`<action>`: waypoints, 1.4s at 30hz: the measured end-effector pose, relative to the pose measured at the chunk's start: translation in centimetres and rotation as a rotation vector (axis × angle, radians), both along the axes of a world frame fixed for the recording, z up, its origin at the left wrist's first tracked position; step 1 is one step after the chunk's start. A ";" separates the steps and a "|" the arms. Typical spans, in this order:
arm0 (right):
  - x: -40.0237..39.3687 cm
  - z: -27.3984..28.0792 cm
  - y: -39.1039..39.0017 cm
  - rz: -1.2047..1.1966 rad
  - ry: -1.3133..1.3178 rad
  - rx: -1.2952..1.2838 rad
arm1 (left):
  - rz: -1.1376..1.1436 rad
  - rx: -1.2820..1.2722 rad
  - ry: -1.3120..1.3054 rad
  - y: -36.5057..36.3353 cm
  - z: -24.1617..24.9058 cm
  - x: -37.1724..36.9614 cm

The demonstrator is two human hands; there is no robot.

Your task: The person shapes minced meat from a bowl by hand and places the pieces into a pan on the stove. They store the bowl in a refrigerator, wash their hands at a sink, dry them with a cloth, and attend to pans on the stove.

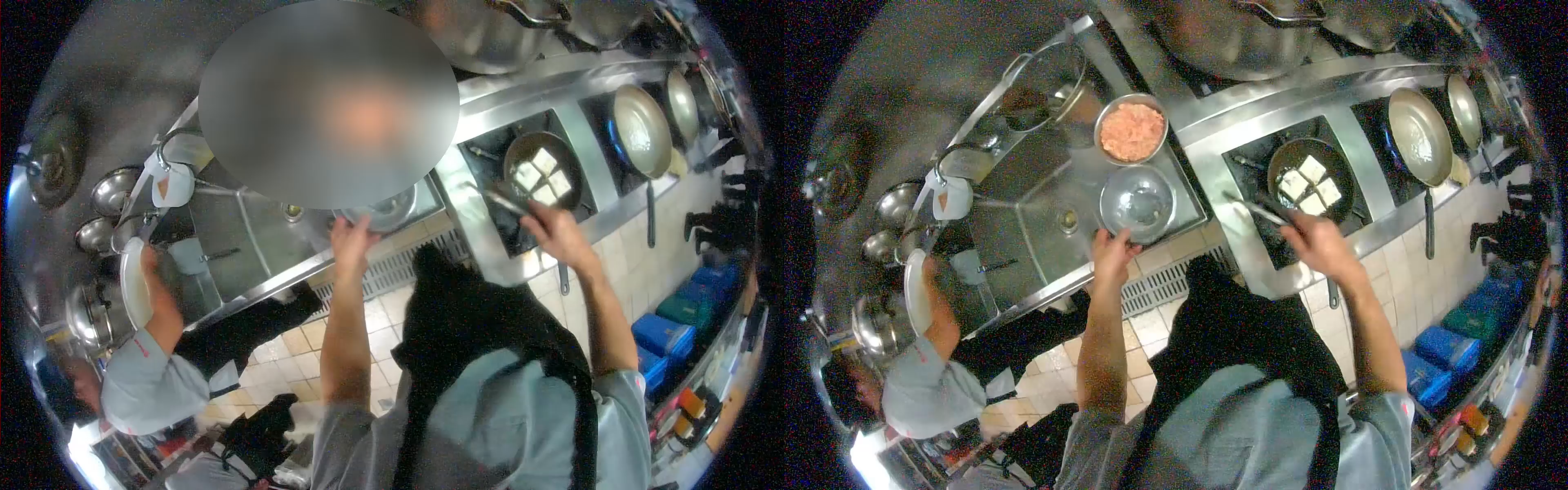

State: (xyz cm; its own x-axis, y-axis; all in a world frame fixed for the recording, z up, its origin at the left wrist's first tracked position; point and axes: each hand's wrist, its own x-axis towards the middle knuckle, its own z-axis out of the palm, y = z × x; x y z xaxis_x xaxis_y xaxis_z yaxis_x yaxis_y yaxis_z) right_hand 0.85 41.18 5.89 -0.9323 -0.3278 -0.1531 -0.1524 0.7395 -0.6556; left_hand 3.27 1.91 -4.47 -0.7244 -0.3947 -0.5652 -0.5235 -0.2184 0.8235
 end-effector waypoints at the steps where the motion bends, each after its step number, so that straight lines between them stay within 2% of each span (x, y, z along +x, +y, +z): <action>1: -0.3 -1.3 -1.2 0.070 0.025 -0.042 | 0.033 0.049 0.021 -0.5 -0.5 0.3; 3: -0.7 -3.4 -3.9 0.169 0.052 -0.006 | 0.059 0.106 0.046 -1.3 0.1 1.5; 5: -0.9 -5.0 -6.9 0.233 0.021 -0.093 | 0.234 0.084 0.151 -2.0 3.4 4.0; 7: -1.4 -4.6 -10.2 0.321 -0.075 -0.018 | 0.261 0.126 0.150 -4.8 4.1 7.1; 9: -1.9 -7.4 -12.6 0.357 0.028 -0.070 | 0.201 0.085 0.154 -6.6 5.3 9.0; 11: -3.0 -8.1 -15.1 0.390 -0.086 0.002 | 0.134 0.048 0.174 -6.9 8.0 9.2; 14: -3.9 -9.5 -18.1 0.313 -0.031 0.037 | 0.066 0.092 0.172 -8.1 8.6 9.5; 16: -4.1 -9.6 -18.2 0.213 0.390 -0.105 | 0.017 0.115 0.175 -7.1 9.8 8.0; 17: -3.9 -8.9 -17.4 0.168 0.413 -0.072 | -0.052 0.115 0.181 -6.5 10.4 6.9; 20: -2.6 -3.7 -14.9 0.061 0.335 -0.244 | -0.253 0.109 0.095 -5.2 11.2 4.1; 23: 1.1 -0.2 -11.4 -0.097 0.428 -0.269 | -0.471 0.072 0.189 -2.8 9.7 1.6; 27: 7.9 1.3 -8.9 -0.258 0.505 -0.205 | -0.742 0.194 0.219 4.2 10.8 -1.0; 31: 14.7 2.3 -8.6 -0.437 0.339 -0.046 | -1.277 0.287 0.171 12.2 10.6 -0.2; 34: 21.3 -1.6 -8.5 -0.666 0.355 0.133 | -1.432 0.373 0.152 18.0 11.2 5.3; 36: 27.2 -3.7 -8.0 -0.847 0.348 0.207 | -1.643 0.354 0.106 21.2 12.0 10.0; 38: 33.5 -4.7 -8.1 -0.937 0.317 0.217 | -1.767 0.351 0.061 23.6 11.2 15.0; 39: 32.7 -3.2 -8.6 -1.003 0.294 0.211 | -1.829 0.347 0.024 24.5 12.4 13.7; 41: 38.8 -3.1 -8.9 -1.142 0.068 0.113 | -1.940 0.324 -0.027 26.6 11.9 19.4; 42: 41.9 -3.3 -9.0 -1.184 0.078 0.115 | -1.960 0.298 -0.045 27.6 11.4 22.3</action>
